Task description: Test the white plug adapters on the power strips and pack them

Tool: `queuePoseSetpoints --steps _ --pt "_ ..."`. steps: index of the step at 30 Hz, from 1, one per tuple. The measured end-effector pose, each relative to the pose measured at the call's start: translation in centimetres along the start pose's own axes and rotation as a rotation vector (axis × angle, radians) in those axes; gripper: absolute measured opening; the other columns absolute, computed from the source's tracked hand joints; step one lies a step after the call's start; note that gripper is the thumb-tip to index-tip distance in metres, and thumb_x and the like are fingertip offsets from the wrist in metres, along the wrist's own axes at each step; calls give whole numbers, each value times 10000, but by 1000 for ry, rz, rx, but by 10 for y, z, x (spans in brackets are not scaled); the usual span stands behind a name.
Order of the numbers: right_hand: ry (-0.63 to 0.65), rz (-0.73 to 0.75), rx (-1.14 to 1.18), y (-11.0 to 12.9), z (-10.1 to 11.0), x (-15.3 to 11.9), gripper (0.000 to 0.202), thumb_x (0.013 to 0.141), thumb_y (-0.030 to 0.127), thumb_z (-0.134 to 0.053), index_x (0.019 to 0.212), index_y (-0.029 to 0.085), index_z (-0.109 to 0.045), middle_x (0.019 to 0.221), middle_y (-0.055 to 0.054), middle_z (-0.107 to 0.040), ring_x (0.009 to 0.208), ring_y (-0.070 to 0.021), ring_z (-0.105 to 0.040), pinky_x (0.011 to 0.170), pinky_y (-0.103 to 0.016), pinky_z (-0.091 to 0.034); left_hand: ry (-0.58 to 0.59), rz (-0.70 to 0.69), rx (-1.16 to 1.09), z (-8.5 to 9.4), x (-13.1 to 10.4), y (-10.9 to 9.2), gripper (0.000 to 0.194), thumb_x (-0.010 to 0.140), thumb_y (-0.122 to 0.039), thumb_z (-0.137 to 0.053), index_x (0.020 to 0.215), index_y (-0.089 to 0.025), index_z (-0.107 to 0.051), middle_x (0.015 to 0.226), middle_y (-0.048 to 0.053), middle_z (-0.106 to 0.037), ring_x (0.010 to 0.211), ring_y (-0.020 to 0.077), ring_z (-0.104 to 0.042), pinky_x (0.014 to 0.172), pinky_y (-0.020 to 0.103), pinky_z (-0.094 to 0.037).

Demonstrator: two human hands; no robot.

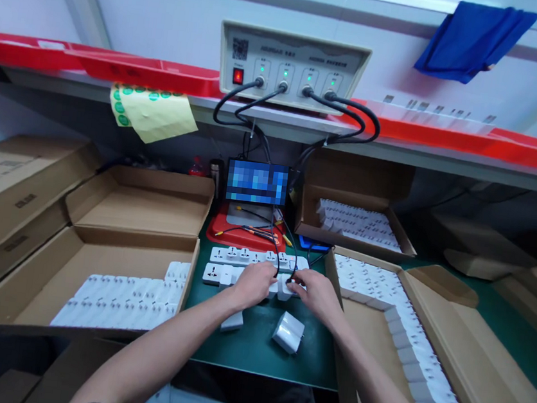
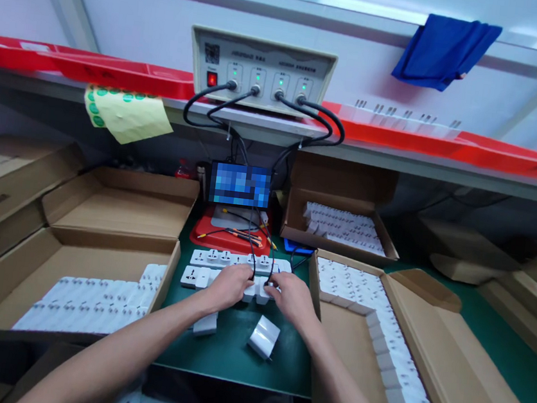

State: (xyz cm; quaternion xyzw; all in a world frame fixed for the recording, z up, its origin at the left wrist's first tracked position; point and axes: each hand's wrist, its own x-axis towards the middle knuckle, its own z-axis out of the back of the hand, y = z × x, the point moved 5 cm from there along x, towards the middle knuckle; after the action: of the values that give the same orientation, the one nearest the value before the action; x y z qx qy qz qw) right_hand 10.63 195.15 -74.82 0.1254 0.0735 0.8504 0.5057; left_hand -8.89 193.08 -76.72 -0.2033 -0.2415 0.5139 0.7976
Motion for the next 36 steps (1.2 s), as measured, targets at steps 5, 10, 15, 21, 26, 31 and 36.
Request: queuePoseSetpoints --steps 5,10,15,21,26,31,36 --pt "-59 -18 -201 11 26 -3 313 1076 495 -657 894 256 -745 932 -94 -799 858 -270 -717 688 -334 -394 -37 -27 -14 12 -5 3 130 1034 -284 -699 1089 -234 -805 1169 124 -821 1197 337 -764 1088 434 -568" --pt "54 139 -226 73 -9 2 199 1085 317 -620 1195 269 -779 1238 -115 -821 949 -266 -777 733 -318 -463 -59 -48 -9 51 -42 48 599 876 -337 -900 1433 -247 -699 1463 158 -763 1402 382 -690 1204 490 -527" --pt "199 190 -189 131 -56 36 660 943 148 -695 1589 254 -611 1577 -163 -698 1052 -304 -813 836 -352 -567 6 94 8 63 -73 90 650 786 -202 -883 1408 -244 -699 1455 156 -775 1380 405 -714 1178 498 -542" --pt "182 244 -57 137 -39 46 697 927 176 -729 1610 244 -604 1515 -158 -713 1258 -333 -744 1026 -385 -570 -70 110 -120 60 -77 87 578 833 -203 -817 1396 -238 -693 1422 136 -789 1407 389 -702 1202 509 -537" --pt "188 285 -62 131 -10 16 746 980 193 -682 1679 418 -548 1528 -113 -631 1003 -252 -755 879 -344 -567 -168 16 -348 76 -82 61 798 848 -237 -839 1600 -273 -574 1595 131 -694 1510 361 -629 1284 514 -490" --pt "105 338 242 135 5 -2 547 1046 197 -580 1546 401 -664 1533 -106 -600 1174 -265 -731 989 -374 -609 -252 97 -743 76 -91 38 669 864 -431 -901 1478 -271 -687 1495 117 -735 1375 335 -692 1224 508 -546" --pt "-28 311 503 128 10 -20 506 1114 337 -544 1613 399 -607 1628 -116 -574 1459 -315 -633 1099 -439 -632 -140 223 -1245 65 -104 37 611 949 -630 -796 1410 -235 -727 1285 125 -769 1083 270 -757 905 408 -647"
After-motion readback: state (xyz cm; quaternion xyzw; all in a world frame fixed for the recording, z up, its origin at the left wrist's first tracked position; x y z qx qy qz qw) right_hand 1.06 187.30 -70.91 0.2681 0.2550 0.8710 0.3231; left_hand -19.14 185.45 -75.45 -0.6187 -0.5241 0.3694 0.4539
